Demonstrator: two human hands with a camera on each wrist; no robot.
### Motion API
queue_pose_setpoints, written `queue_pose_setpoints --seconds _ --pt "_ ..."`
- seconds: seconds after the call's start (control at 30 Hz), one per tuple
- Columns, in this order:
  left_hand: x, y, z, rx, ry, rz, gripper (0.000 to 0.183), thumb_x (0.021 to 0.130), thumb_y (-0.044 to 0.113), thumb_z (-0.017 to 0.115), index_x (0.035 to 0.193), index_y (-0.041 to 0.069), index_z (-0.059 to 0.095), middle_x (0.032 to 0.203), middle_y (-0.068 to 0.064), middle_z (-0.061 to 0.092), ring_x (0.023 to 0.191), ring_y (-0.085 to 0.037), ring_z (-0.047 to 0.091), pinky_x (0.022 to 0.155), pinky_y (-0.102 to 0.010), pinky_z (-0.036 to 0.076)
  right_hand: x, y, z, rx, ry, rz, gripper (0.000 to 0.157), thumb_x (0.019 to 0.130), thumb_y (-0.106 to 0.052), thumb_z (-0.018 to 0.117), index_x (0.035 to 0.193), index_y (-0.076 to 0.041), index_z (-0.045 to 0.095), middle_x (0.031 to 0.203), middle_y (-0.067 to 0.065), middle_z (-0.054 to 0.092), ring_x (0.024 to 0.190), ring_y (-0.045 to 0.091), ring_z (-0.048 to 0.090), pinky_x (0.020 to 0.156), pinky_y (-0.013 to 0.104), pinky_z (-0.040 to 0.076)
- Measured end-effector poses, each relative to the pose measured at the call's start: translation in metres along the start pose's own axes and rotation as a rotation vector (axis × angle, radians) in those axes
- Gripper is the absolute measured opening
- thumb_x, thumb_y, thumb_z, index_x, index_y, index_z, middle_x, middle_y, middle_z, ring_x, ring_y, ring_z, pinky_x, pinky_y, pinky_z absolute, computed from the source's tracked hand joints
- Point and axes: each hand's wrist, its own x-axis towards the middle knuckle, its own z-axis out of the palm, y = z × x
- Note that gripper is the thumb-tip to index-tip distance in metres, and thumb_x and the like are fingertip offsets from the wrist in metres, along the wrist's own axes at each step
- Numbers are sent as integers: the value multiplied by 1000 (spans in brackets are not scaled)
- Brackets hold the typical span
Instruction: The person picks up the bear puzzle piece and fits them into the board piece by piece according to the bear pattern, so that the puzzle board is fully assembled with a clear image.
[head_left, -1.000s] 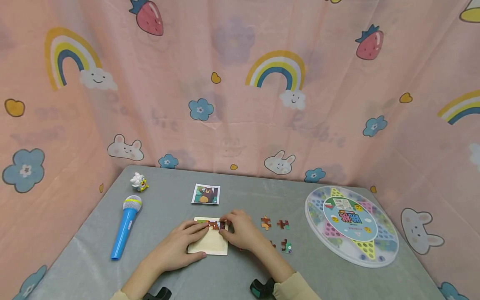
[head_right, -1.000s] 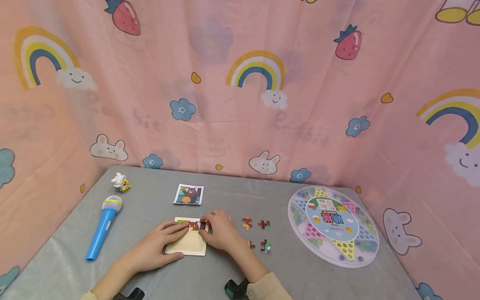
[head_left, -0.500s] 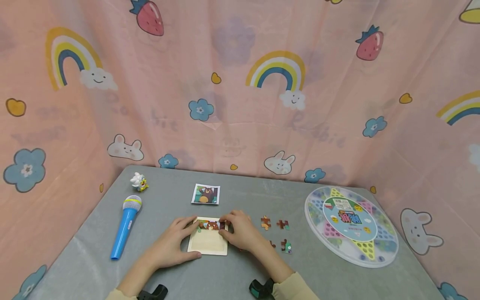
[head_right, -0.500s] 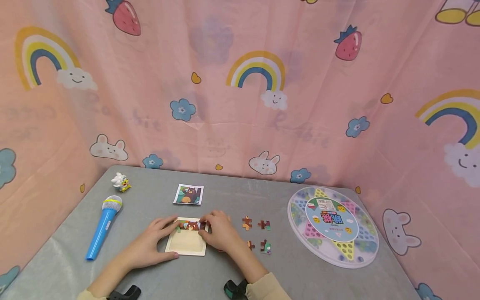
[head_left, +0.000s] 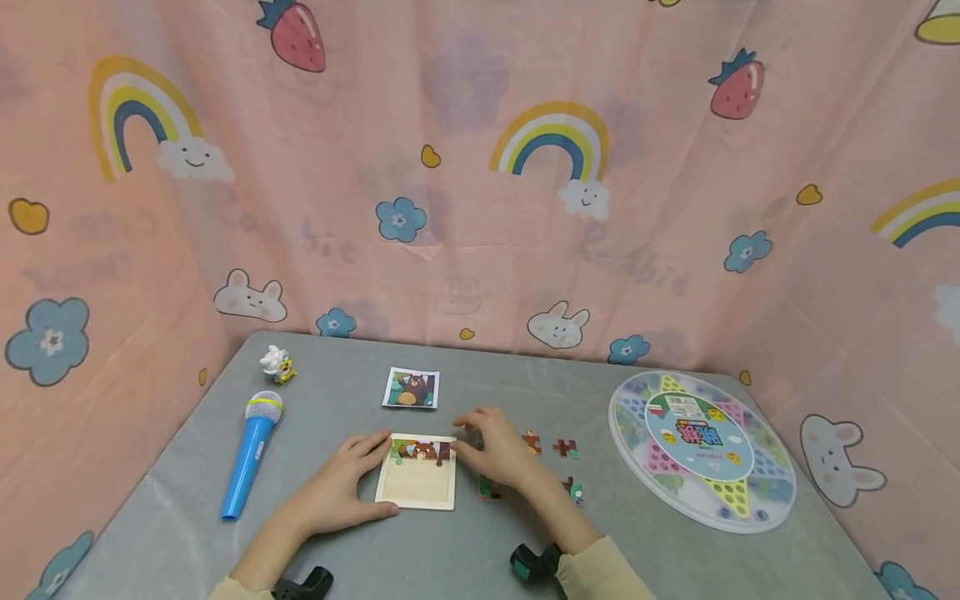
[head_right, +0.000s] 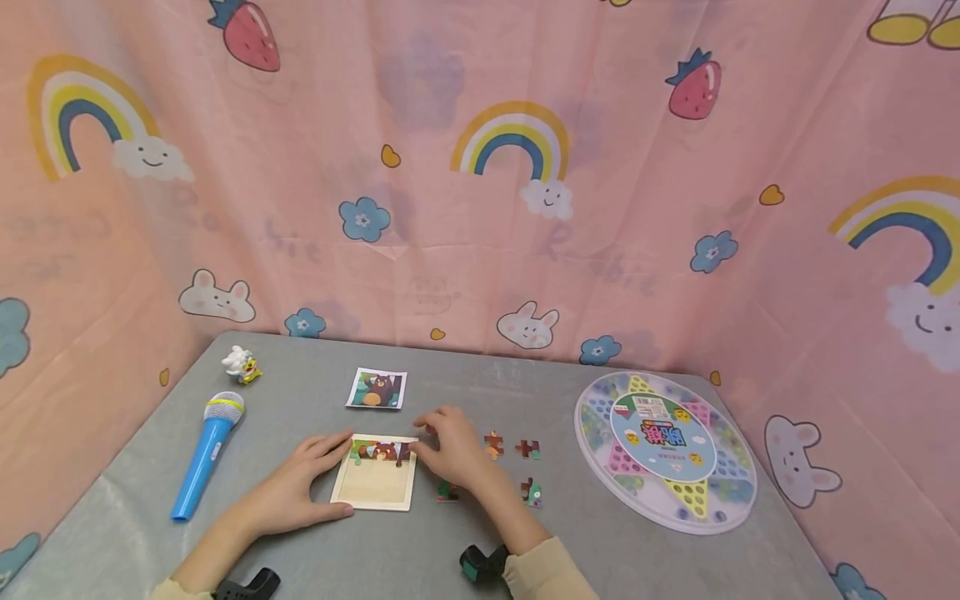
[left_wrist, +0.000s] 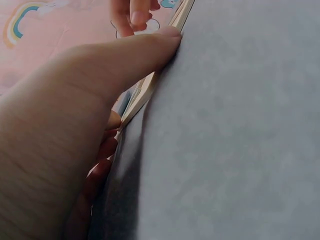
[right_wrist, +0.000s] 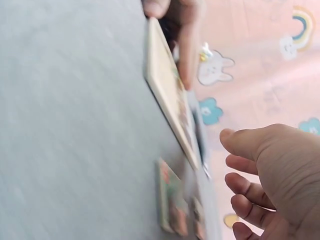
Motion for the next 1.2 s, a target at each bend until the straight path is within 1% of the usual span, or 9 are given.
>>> queue_pose_setpoints --seconds 0.17,0.27,0.4,0.5,0.63,0.73,0.93,1.03,1.2 --pt "0 -1 -1 -15 -14 -13 99 84 55 86 157 -1 49 165 -14 44 143 -33 45 114 -59 41 -3 12 -17 29 39 48 30 100 -19 76 125 -1 74 113 13 68 107 30 62 91 51 54" --pt "1 -1 -1 -15 -16 -15 99 85 55 86 157 -1 48 165 -14 44 143 -34 45 114 -59 41 -5 22 -26 61 70 47 32 100 -17 76 126 0 73 117 16 68 110 32 63 96 53 53" --pt "2 -1 -1 -8 -17 -17 100 85 57 85 158 -1 48 165 -14 44 144 -34 45 114 -59 41 -8 36 -33 90 94 43 32 99 -15 77 126 1 73 119 17 69 111 33 64 98 55 53" --pt "2 -1 0 -3 -16 -13 100 85 58 84 158 -1 48 165 -14 44 144 -35 45 115 -59 40 -11 49 -33 93 94 27 33 98 -17 78 125 0 74 117 15 69 109 33 65 95 53 53" --pt "2 -2 1 -8 -13 -13 101 85 59 84 158 -1 47 166 -14 44 144 -35 44 115 -60 40 -18 66 -31 92 60 -18 37 96 -23 81 125 -1 75 115 12 71 102 29 66 87 44 54" --pt "2 -3 2 -13 -13 -15 101 85 59 83 158 -1 47 166 -14 43 144 -35 44 115 -60 40 -21 74 -29 100 29 -42 39 95 -26 82 125 -2 75 116 10 72 102 27 67 87 40 55" --pt "1 -2 3 -9 -3 -4 100 85 58 84 157 -1 48 165 -14 44 143 -35 45 114 -59 40 -25 81 -25 114 5 -78 38 90 -30 87 121 -10 78 117 4 72 110 26 65 97 46 52" --pt "1 -2 3 -8 2 0 100 85 57 84 157 -2 48 165 -15 45 143 -34 45 114 -59 41 -26 83 -23 111 2 -81 35 89 -33 87 118 -15 79 118 1 70 111 25 62 98 48 50" --pt "1 -2 2 -10 -3 -9 100 85 58 84 157 -1 48 165 -14 45 143 -34 45 114 -60 41 -26 86 -19 87 -4 -89 27 92 -33 85 115 -21 80 118 -1 67 111 22 59 97 48 49"
